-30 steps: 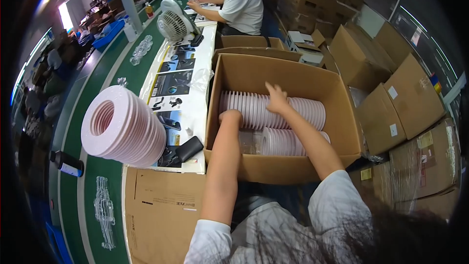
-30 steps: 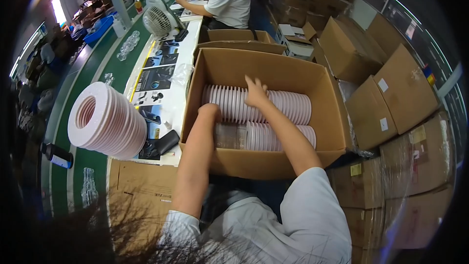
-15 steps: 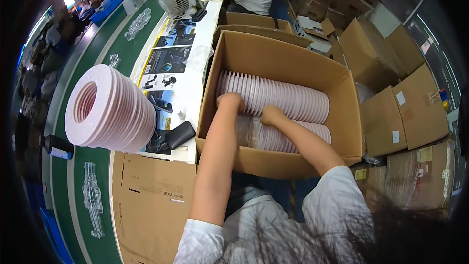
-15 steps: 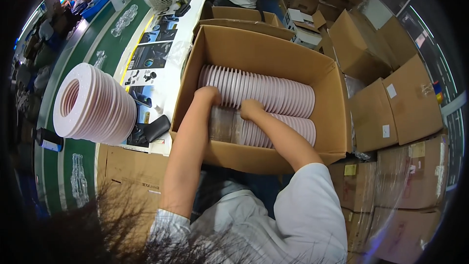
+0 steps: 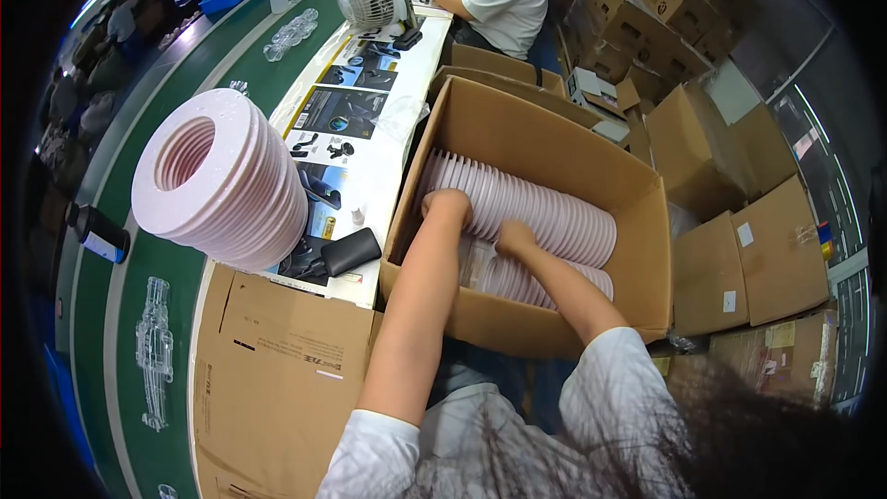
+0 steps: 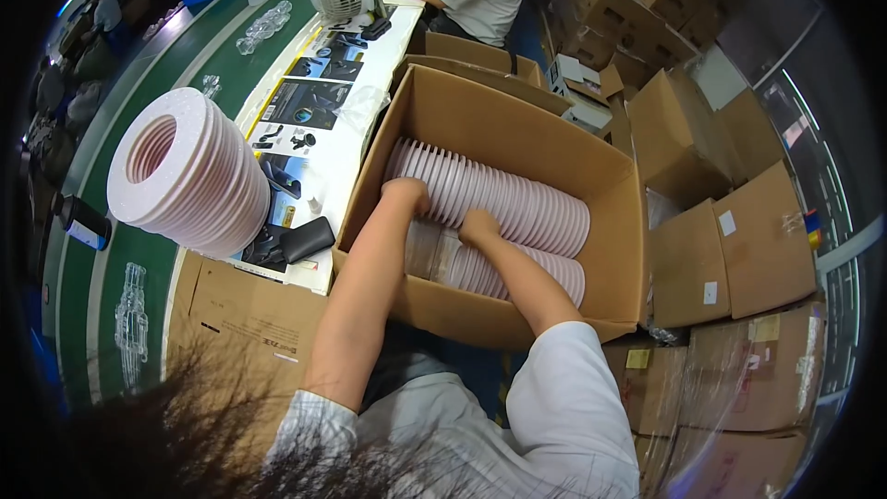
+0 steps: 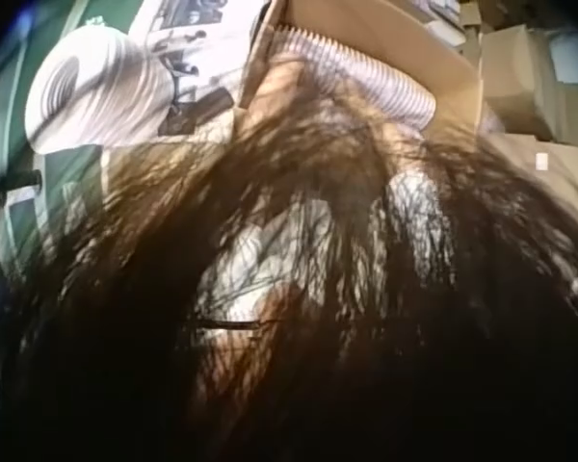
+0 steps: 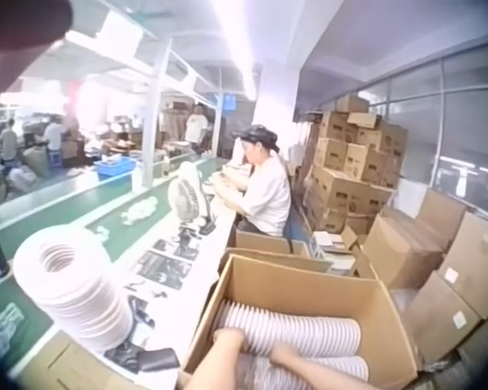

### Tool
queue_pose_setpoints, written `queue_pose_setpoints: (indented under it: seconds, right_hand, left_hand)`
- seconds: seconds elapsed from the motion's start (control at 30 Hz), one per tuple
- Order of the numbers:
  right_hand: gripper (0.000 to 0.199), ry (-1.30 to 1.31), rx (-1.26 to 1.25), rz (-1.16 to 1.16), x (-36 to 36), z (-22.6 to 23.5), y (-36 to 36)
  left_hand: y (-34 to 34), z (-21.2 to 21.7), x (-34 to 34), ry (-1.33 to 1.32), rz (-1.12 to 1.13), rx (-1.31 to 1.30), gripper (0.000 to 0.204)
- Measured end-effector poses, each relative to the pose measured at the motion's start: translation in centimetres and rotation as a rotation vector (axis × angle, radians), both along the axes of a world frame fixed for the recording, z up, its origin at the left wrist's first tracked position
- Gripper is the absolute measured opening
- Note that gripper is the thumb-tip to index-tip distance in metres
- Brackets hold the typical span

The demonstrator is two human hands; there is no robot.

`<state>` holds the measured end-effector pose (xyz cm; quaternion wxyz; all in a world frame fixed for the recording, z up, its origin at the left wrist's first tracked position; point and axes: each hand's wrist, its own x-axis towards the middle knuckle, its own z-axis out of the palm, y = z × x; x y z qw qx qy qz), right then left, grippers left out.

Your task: Packing white circular rings or gaskets into a cardboard box on an assembly line.

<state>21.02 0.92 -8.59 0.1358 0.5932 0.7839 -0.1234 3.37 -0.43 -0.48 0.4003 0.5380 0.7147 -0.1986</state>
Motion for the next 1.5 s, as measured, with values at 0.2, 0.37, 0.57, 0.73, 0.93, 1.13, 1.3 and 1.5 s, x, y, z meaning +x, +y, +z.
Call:
queue_pose_setpoints:
  seconds: [0.2, 0.37, 0.57, 0.73, 0.93, 1.13, 1.3, 1.5]
  right_hand:
    - [0.019, 0.164, -0.155, -0.127, 1.0, 0.7, 3.6]
    - [0.011, 0.77, -0.292, -0.413, 3.4, 9.2, 3.6]
    - [0.026, 1.369, 0.011, -0.208, 11.0, 19.3, -0.6]
    - [0.068, 1.46, -0.219, -0.003, 10.5, 20.2, -2.0]
    - [0.049, 1.328, -0.293, -0.226, 9.2, 14.0, 3.2]
    - [0.064, 1.908, 0.019, 0.072, 7.6, 17.6, -0.7]
    - [0.076, 1.746, 0.139, -0.005, 9.4, 16.3, -0.1]
    - [0.067, 1.629, 0.114, -0.128, 8.2, 12.6, 1.0]
  left_hand:
    - [-0.1, 1.1, 0.6, -0.027, -0.016, 0.046, 0.029]
    - [0.0, 0.8, 0.2, -0.024, -0.019, 0.037, 0.03]
    - [-0.8, 1.4, 0.9, 0.041, 0.036, 0.056, 0.029]
    - [-0.5, 1.2, 1.1, 0.021, -0.054, 0.083, 0.03]
    - [0.5, 2.0, 2.4, 0.03, -0.097, 0.065, 0.029]
    - [0.9, -0.6, 0.0, -0.046, -0.114, -0.056, 0.028]
    - [2.1, -2.3, 2.2, -0.046, -0.063, 0.011, 0.027]
    - [3.3, -4.6, 1.4, -0.1, -0.042, 0.043, 0.025]
